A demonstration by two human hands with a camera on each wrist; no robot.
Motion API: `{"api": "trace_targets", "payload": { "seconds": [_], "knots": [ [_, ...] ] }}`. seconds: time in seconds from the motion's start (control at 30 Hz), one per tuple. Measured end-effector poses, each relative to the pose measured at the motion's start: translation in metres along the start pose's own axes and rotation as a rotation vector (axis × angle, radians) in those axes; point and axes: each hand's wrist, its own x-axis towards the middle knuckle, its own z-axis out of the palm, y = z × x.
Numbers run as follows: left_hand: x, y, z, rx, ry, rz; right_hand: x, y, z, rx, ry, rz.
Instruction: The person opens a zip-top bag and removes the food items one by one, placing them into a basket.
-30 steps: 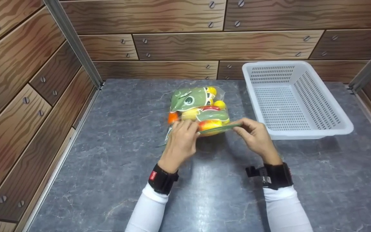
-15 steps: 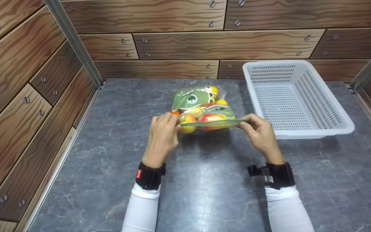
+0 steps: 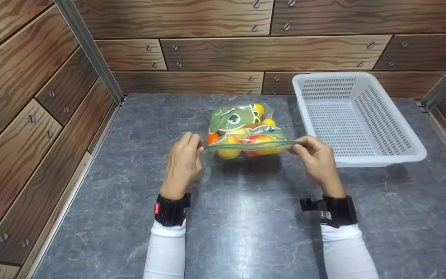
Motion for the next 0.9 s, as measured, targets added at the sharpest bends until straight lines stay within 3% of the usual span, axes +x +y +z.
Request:
{"api": "trace_targets", "payload": {
  "seconds": [0.33, 0.5, 0.6, 0.73, 0.9],
  "knots": [
    [-0.003, 0.005, 0.003, -0.201, -0.245, -0.011, 0.0, 0.001, 0.003, 0.013, 0.058, -0.02],
    [-0.003, 0.009, 0.011, -0.17, -0.347, -0.052, 0.0, 0.001, 0.005, 0.028, 0.075, -0.009],
    [-0.002, 0.008, 0.018, -0.142, -0.314, -0.027, 0.0, 0.001, 0.003, 0.01, 0.065, 0.013],
    [-0.002, 0.004, 0.024, -0.15, -0.205, 0.036, 0.0, 0.0, -0.003, -0.013, 0.023, 0.024],
    [0.0, -0.003, 0.026, -0.325, -0.095, 0.087, 0.0, 0.001, -0.012, 0.0, -0.024, 0.03]
  ]
}}
